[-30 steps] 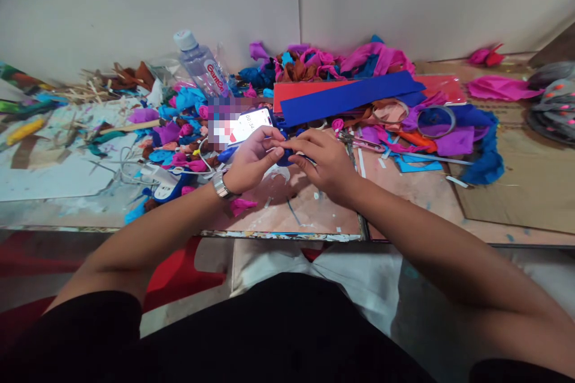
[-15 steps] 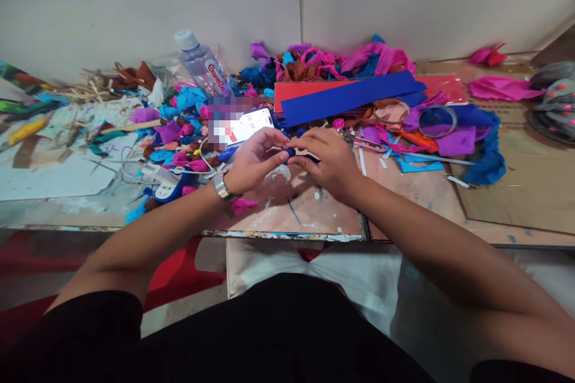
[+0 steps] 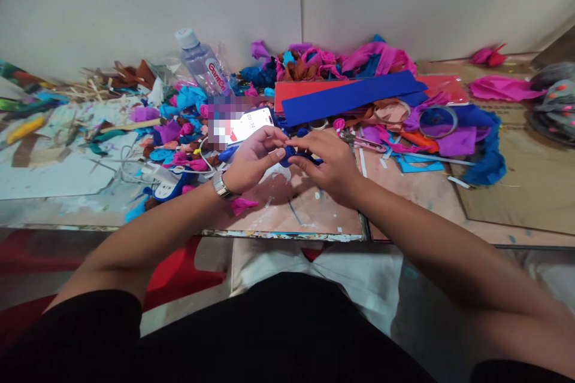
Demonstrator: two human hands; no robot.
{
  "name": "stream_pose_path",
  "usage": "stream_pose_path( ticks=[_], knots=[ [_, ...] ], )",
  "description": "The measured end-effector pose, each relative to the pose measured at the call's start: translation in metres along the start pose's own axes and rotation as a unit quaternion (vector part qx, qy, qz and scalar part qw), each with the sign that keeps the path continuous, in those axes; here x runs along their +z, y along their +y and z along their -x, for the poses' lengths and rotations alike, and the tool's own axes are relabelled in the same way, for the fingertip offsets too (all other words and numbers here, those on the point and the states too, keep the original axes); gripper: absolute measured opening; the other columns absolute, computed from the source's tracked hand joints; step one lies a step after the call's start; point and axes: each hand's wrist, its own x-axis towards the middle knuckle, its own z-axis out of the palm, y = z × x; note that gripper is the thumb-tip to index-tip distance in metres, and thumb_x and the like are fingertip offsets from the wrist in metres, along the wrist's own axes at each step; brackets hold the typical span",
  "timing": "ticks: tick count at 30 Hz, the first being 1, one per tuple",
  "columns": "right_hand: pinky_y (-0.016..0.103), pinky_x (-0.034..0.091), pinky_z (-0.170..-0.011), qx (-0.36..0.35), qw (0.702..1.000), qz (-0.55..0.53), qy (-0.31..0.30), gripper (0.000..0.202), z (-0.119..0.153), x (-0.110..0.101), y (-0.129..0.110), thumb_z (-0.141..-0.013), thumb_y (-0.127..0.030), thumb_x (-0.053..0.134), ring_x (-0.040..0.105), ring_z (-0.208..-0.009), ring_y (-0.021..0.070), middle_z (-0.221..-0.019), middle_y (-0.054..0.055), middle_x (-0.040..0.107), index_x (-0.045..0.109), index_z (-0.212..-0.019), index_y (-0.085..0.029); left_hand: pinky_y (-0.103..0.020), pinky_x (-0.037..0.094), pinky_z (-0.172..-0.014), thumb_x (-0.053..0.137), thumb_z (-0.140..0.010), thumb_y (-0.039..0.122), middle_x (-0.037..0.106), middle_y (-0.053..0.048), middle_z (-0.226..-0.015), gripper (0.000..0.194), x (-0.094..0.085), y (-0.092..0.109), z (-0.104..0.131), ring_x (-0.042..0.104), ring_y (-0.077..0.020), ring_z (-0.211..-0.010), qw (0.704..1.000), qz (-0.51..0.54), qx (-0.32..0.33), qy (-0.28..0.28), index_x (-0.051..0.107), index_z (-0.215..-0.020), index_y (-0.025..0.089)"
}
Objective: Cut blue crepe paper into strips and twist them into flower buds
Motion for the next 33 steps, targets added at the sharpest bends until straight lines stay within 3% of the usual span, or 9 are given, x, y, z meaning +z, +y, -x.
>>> stream_pose_path(
  ticks=[4,8,11,17,23,28,33],
  knots=[
    [0.042,0.058,-0.086,0.021,1.000,0.001,0.021,0.033,-0.0013,-0.0007,-0.0013,-0.104,-0.057,0.073,0.077,-0.090,0.0256,-0.101,0.006,0.084,0.080,-0.119,-0.029,-0.027,0.062,-0.081,0.084,-0.094,0.060,0.073,-0.004,-0.109,0.044,0.0011,-0.0035,0.0001,0.072,-0.0139,-0.093,0.999,0.009,0.000,0.040,0.067,-0.114,0.024],
    [0.041,0.058,-0.079,0.057,0.997,0.002,0.059,0.035,-0.0034,-0.0022,-0.0031,-0.103,-0.061,0.071,0.073,-0.081,0.0241,-0.092,0.005,0.079,0.078,-0.115,-0.028,-0.029,0.060,-0.070,0.083,-0.093,0.065,0.070,-0.001,-0.088,0.046,0.0032,-0.0033,0.0006,0.067,-0.0129,-0.073,0.998,0.006,-0.035,0.043,0.067,-0.099,0.023],
    [0.039,0.058,-0.077,0.066,0.995,-0.001,0.073,0.038,-0.0042,-0.0024,-0.0044,-0.102,-0.064,0.072,0.072,-0.079,0.0229,-0.090,0.004,0.077,0.076,-0.111,-0.027,-0.031,0.060,-0.073,0.086,-0.090,0.065,0.071,0.000,-0.083,0.047,0.0038,-0.0011,0.0014,0.068,-0.0138,-0.074,0.999,-0.025,-0.033,0.030,0.069,-0.092,0.021],
    [0.037,0.057,-0.074,0.043,0.995,-0.016,0.088,0.040,-0.0048,-0.0005,-0.0048,-0.101,-0.066,0.073,0.071,-0.076,0.0216,-0.090,0.004,0.078,0.074,-0.102,-0.026,-0.030,0.058,-0.082,0.086,-0.092,0.060,0.074,-0.001,-0.091,0.043,0.0010,-0.0002,0.0021,0.067,-0.0133,-0.082,0.998,-0.044,-0.019,0.037,0.072,-0.096,0.020],
    [0.038,0.057,-0.073,0.065,0.994,-0.010,0.084,0.045,-0.0036,-0.0008,-0.0040,-0.099,-0.071,0.072,0.071,-0.075,0.0221,-0.089,0.004,0.078,0.072,-0.101,-0.026,-0.030,0.055,-0.078,0.080,-0.096,0.063,0.071,-0.002,-0.089,0.044,-0.0019,-0.0023,0.0000,0.064,-0.0140,-0.080,0.996,-0.085,-0.007,0.014,0.070,-0.096,0.021],
    [0.039,0.055,-0.075,0.068,0.996,0.000,0.051,0.048,-0.0037,-0.0006,0.0006,-0.098,-0.074,0.071,0.070,-0.077,0.0231,-0.086,0.004,0.078,0.074,-0.098,-0.026,-0.031,0.056,-0.084,0.078,-0.097,0.063,0.072,-0.008,-0.113,0.044,-0.0039,-0.0068,0.0010,0.068,-0.0184,-0.100,0.987,-0.134,0.053,0.063,0.068,-0.114,0.023],
    [0.041,0.050,-0.082,0.042,0.999,0.028,0.003,0.045,-0.0019,0.0003,0.0050,-0.099,-0.070,0.073,0.071,-0.082,0.0248,-0.087,0.004,0.079,0.076,-0.097,-0.025,-0.035,0.057,-0.092,0.075,-0.100,0.060,0.076,-0.010,-0.120,0.042,-0.0039,-0.0029,0.0028,0.070,-0.0198,-0.106,0.977,-0.186,0.092,0.041,0.071,-0.119,0.022]
  ],
)
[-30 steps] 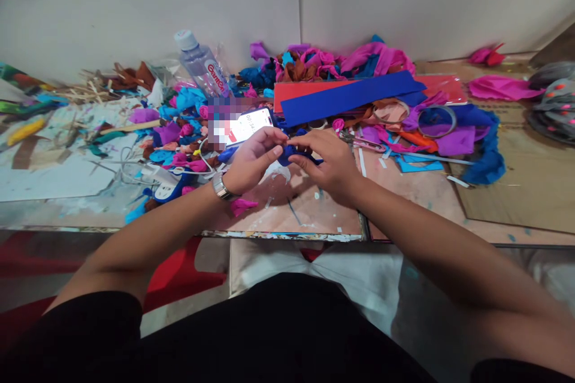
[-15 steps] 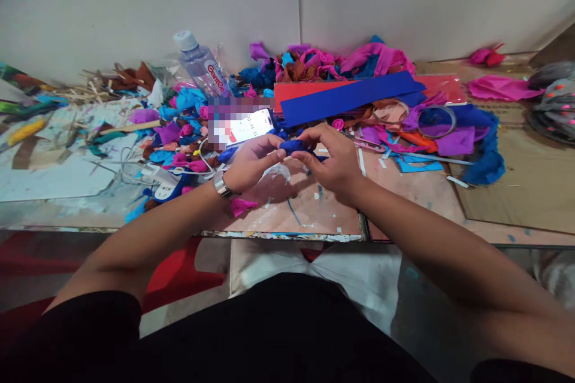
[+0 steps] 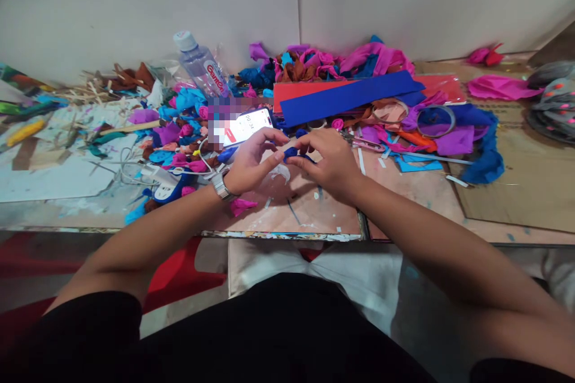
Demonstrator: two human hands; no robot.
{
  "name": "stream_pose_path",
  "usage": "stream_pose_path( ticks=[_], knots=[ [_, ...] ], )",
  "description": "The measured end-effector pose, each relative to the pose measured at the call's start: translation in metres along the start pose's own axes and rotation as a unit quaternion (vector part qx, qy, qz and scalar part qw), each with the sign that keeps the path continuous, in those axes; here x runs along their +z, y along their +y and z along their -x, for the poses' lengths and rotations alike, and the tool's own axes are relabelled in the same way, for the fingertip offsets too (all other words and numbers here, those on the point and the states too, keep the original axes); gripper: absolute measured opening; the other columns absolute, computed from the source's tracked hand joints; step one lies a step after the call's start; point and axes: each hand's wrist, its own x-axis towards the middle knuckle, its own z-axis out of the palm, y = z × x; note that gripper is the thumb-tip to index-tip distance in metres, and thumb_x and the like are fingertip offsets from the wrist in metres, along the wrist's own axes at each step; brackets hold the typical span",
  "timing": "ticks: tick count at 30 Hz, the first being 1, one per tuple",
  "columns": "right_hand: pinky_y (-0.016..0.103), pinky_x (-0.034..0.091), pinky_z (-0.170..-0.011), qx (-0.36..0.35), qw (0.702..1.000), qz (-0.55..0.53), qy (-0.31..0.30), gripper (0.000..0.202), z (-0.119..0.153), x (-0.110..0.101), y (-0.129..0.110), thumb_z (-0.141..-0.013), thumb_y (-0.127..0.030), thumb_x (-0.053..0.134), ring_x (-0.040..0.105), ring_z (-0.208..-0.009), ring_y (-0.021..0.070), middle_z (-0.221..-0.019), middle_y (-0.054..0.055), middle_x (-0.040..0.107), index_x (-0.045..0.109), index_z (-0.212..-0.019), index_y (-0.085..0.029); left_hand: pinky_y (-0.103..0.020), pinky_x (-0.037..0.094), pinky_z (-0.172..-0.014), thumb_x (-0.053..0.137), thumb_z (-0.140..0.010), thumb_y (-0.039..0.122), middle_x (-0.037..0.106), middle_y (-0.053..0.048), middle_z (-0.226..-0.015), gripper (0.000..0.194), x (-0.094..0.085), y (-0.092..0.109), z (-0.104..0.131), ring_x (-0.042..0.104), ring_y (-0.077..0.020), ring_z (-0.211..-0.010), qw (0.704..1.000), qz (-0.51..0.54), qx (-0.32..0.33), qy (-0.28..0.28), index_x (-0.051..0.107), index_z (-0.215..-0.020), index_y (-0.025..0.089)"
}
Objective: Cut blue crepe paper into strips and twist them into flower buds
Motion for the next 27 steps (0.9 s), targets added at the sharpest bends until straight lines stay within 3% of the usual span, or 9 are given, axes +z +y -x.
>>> stream_pose_path(
  ticks=[3,7,17,27],
  knots=[
    [0.042,0.048,-0.083,-0.008,1.000,0.009,-0.018,0.047,0.0014,0.0002,0.0012,-0.099,-0.073,0.071,0.070,-0.083,0.0253,-0.087,0.004,0.079,0.075,-0.096,-0.026,-0.035,0.058,-0.089,0.076,-0.100,0.057,0.081,-0.008,-0.112,0.037,0.0006,0.0031,0.0003,0.074,-0.0187,-0.099,1.000,-0.008,-0.006,-0.026,0.075,-0.111,0.022],
    [0.042,0.046,-0.083,-0.012,1.000,0.011,-0.022,0.052,0.0018,0.0003,0.0018,-0.095,-0.077,0.072,0.069,-0.080,0.0242,-0.083,0.003,0.077,0.072,-0.089,-0.026,-0.032,0.059,-0.085,0.079,-0.099,0.052,0.084,-0.009,-0.109,0.033,0.0018,0.0052,0.0009,0.077,-0.0176,-0.096,1.000,0.001,0.006,-0.018,0.080,-0.113,0.021],
    [0.041,0.047,-0.081,-0.022,1.000,0.002,0.009,0.054,0.0006,0.0008,0.0003,-0.096,-0.077,0.071,0.069,-0.075,0.0223,-0.078,0.003,0.076,0.072,-0.085,-0.024,-0.030,0.062,-0.084,0.080,-0.101,0.046,0.084,-0.011,-0.124,0.034,0.0000,0.0027,0.0002,0.079,-0.0168,-0.098,0.997,0.037,0.032,-0.066,0.080,-0.125,0.022],
    [0.039,0.048,-0.080,-0.009,1.000,-0.013,0.003,0.045,0.0017,-0.0008,-0.0016,-0.098,-0.070,0.075,0.069,-0.077,0.0225,-0.082,0.003,0.077,0.074,-0.090,-0.025,-0.028,0.062,-0.082,0.080,-0.102,0.038,0.085,-0.008,-0.112,0.024,0.0017,0.0030,-0.0013,0.077,-0.0140,-0.090,0.996,0.050,0.061,-0.035,0.082,-0.120,0.022]
  ],
)
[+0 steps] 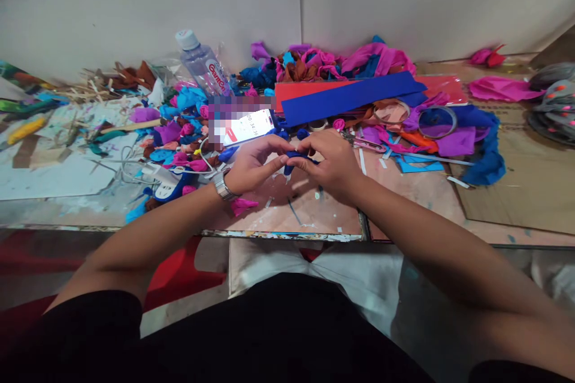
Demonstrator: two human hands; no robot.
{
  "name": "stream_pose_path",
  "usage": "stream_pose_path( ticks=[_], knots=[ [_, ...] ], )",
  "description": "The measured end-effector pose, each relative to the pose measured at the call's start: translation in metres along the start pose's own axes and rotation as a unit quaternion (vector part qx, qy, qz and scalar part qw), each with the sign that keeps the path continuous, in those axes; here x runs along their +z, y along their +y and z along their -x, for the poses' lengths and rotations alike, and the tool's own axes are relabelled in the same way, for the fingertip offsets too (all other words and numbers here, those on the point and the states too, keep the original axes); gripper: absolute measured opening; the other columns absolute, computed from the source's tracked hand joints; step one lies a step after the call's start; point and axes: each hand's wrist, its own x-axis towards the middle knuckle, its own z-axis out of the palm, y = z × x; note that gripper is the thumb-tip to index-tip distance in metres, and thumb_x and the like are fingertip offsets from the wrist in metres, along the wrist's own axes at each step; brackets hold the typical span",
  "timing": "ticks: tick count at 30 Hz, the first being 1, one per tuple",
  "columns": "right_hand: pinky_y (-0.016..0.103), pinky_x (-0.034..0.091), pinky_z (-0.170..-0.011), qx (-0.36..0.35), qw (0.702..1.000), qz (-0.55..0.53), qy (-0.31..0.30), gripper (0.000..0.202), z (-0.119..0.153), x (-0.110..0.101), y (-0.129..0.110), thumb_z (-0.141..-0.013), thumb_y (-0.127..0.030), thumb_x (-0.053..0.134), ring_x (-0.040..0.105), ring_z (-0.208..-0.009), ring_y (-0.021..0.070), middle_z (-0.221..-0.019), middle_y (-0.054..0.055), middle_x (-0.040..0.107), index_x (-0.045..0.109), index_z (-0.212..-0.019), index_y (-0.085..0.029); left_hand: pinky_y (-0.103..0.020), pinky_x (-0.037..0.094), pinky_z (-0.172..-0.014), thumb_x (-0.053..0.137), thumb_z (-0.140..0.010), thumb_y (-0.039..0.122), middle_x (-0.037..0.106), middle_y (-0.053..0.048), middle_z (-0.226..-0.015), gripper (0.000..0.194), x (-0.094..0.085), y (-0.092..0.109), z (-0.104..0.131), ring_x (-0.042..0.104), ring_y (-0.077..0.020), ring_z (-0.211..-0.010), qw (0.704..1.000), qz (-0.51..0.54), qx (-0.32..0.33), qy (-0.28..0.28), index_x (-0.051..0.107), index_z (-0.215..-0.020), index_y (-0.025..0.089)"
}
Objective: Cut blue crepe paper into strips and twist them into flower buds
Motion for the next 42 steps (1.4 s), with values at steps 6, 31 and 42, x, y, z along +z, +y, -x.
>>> stream_pose_path(
  ticks=[6,31,42],
  knots=[
    [0.040,0.049,-0.080,0.004,1.000,0.005,-0.005,0.032,-0.001,0.000,-0.004,-0.105,-0.056,0.070,0.069,-0.079,0.0231,-0.086,0.004,0.078,0.076,-0.097,-0.025,-0.027,0.063,-0.082,0.079,-0.102,0.041,0.082,-0.008,-0.113,0.026,-0.001,-0.003,0.000,0.077,-0.0137,-0.093,0.999,0.041,-0.014,0.017,0.080,-0.119,0.021],
    [0.042,0.049,-0.084,-0.027,0.999,-0.002,-0.024,0.021,-0.002,-0.002,-0.003,-0.106,-0.045,0.071,0.072,-0.083,0.0231,-0.089,0.003,0.079,0.072,-0.097,-0.026,-0.027,0.063,-0.085,0.081,-0.100,0.037,0.078,-0.007,-0.113,0.028,-0.003,-0.010,0.001,0.076,-0.0139,-0.099,0.999,0.021,-0.011,0.037,0.072,-0.121,0.021],
    [0.046,0.053,-0.090,-0.008,1.000,0.001,-0.028,0.020,-0.001,-0.001,-0.004,-0.104,-0.048,0.072,0.076,-0.089,0.0262,-0.094,0.004,0.084,0.078,-0.101,-0.029,-0.029,0.063,-0.082,0.075,-0.102,0.042,0.080,-0.008,-0.113,0.030,-0.003,-0.009,0.002,0.077,-0.0158,-0.097,0.999,0.012,-0.040,0.030,0.071,-0.121,0.020]
  ],
)
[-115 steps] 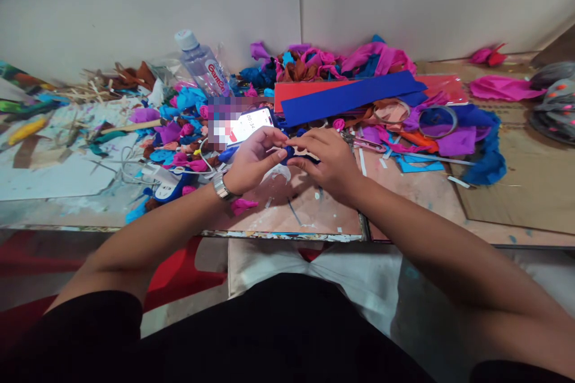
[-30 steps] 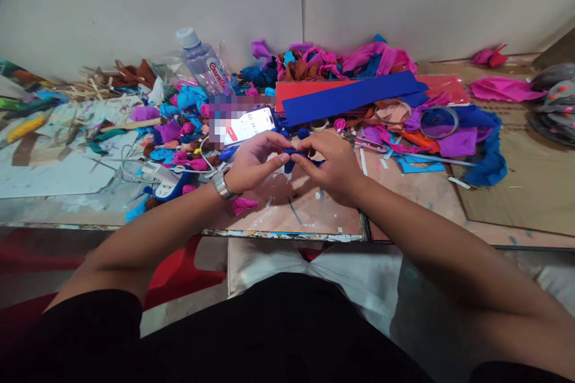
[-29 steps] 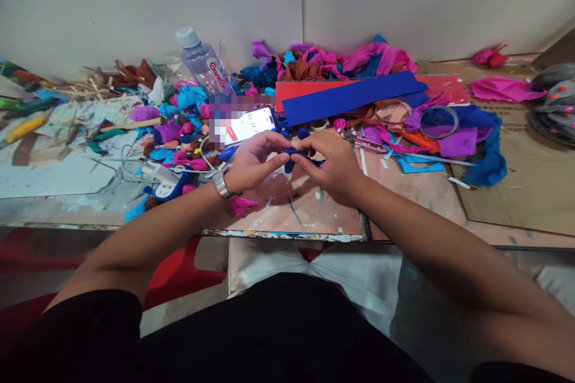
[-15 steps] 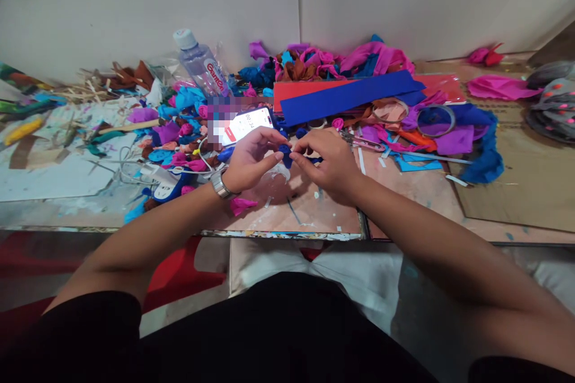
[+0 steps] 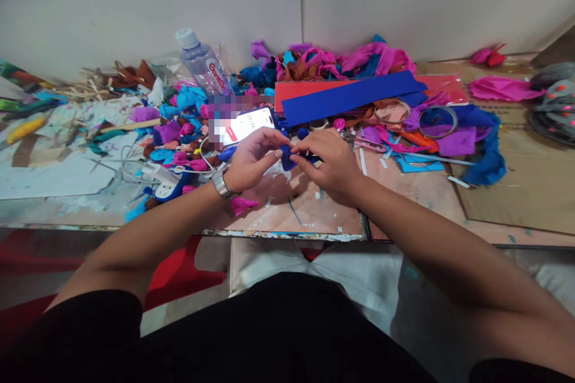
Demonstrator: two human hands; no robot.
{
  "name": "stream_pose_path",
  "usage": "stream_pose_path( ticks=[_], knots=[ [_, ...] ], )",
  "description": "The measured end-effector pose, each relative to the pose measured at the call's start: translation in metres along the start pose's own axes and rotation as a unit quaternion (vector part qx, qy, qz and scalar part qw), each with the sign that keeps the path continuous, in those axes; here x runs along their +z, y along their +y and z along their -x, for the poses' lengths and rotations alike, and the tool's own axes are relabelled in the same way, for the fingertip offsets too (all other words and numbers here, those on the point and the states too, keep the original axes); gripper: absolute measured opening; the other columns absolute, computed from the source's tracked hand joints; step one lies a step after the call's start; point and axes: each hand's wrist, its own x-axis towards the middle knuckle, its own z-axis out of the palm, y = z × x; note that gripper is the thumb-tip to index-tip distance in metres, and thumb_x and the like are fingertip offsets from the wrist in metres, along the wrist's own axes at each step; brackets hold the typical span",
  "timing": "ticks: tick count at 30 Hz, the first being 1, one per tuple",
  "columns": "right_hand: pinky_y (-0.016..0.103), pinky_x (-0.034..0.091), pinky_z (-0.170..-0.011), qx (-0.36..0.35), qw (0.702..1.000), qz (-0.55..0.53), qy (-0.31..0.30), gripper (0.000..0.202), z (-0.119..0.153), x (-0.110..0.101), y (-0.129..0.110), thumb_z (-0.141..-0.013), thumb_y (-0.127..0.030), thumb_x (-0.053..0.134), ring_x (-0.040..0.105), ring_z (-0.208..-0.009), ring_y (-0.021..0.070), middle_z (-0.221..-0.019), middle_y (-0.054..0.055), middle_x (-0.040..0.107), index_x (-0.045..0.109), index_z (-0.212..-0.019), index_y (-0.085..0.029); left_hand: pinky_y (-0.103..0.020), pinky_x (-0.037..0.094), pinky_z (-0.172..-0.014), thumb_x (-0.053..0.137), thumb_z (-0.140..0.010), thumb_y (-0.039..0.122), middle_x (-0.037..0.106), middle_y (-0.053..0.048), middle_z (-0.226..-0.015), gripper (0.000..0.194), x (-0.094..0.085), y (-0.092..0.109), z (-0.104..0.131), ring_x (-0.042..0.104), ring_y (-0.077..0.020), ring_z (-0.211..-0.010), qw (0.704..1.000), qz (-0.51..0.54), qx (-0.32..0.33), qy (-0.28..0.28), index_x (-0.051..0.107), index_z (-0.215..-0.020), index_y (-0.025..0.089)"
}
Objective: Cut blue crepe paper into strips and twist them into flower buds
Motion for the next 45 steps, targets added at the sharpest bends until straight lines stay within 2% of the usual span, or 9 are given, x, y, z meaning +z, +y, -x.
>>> stream_pose_path(
  ticks=[7,12,18,28,33,41,45],
  knots=[
    [0.045,0.051,-0.085,-0.009,1.000,0.007,0.005,0.017,-0.001,0.001,0.001,-0.104,-0.042,0.071,0.075,-0.085,0.0257,-0.089,0.004,0.082,0.075,-0.094,-0.028,-0.031,0.062,-0.089,0.075,-0.103,0.044,0.081,-0.010,-0.118,0.031,0.003,0.003,0.001,0.079,-0.0183,-0.107,1.000,0.001,0.009,-0.007,0.070,-0.123,0.020],
    [0.044,0.050,-0.083,-0.005,1.000,0.016,0.014,0.024,0.000,0.002,0.001,-0.103,-0.047,0.073,0.073,-0.081,0.0248,-0.086,0.004,0.081,0.073,-0.089,-0.027,-0.032,0.063,-0.093,0.080,-0.101,0.044,0.082,-0.011,-0.119,0.034,0.006,0.010,0.001,0.079,-0.0186,-0.106,0.999,-0.025,0.024,-0.008,0.073,-0.123,0.019],
    [0.045,0.051,-0.085,0.014,1.000,0.009,0.016,0.023,0.001,0.001,0.000,-0.103,-0.049,0.074,0.073,-0.084,0.0250,-0.091,0.004,0.082,0.075,-0.097,-0.027,-0.031,0.063,-0.093,0.078,-0.103,0.044,0.080,-0.011,-0.121,0.033,0.006,0.007,0.001,0.078,-0.0171,-0.106,1.000,-0.006,0.008,0.002,0.072,-0.125,0.020],
    [0.047,0.051,-0.086,0.025,0.999,0.011,0.027,0.019,0.001,0.001,0.000,-0.101,-0.044,0.077,0.074,-0.085,0.0261,-0.090,0.004,0.081,0.074,-0.093,-0.027,-0.036,0.065,-0.098,0.072,-0.106,0.044,0.076,-0.015,-0.141,0.043,0.004,0.005,0.001,0.079,-0.0232,-0.123,0.999,0.014,0.005,-0.048,0.062,-0.142,0.023],
    [0.046,0.051,-0.085,0.020,0.999,0.014,0.028,0.020,0.000,0.001,0.000,-0.102,-0.044,0.076,0.073,-0.084,0.0261,-0.089,0.004,0.080,0.072,-0.092,-0.027,-0.035,0.063,-0.098,0.080,-0.101,0.044,0.074,-0.014,-0.144,0.048,0.004,0.009,0.001,0.078,-0.0242,-0.125,0.999,-0.017,0.008,-0.045,0.064,-0.142,0.024],
    [0.046,0.053,-0.088,0.016,0.999,0.002,0.031,0.020,0.001,0.002,0.003,-0.101,-0.047,0.078,0.076,-0.089,0.0270,-0.097,0.005,0.084,0.077,-0.101,-0.027,-0.030,0.062,-0.088,0.074,-0.105,0.047,0.077,-0.013,-0.133,0.040,0.002,0.001,0.000,0.079,-0.0212,-0.115,0.999,0.012,-0.004,-0.029,0.065,-0.136,0.023],
    [0.047,0.052,-0.086,0.011,0.999,0.006,0.029,0.017,0.000,0.002,0.003,-0.102,-0.045,0.076,0.076,-0.088,0.0273,-0.096,0.005,0.084,0.076,-0.100,-0.028,-0.031,0.062,-0.088,0.072,-0.106,0.049,0.075,-0.014,-0.138,0.044,0.002,0.001,0.000,0.079,-0.0218,-0.116,0.999,0.018,-0.007,-0.048,0.062,-0.141,0.024]
  ],
)
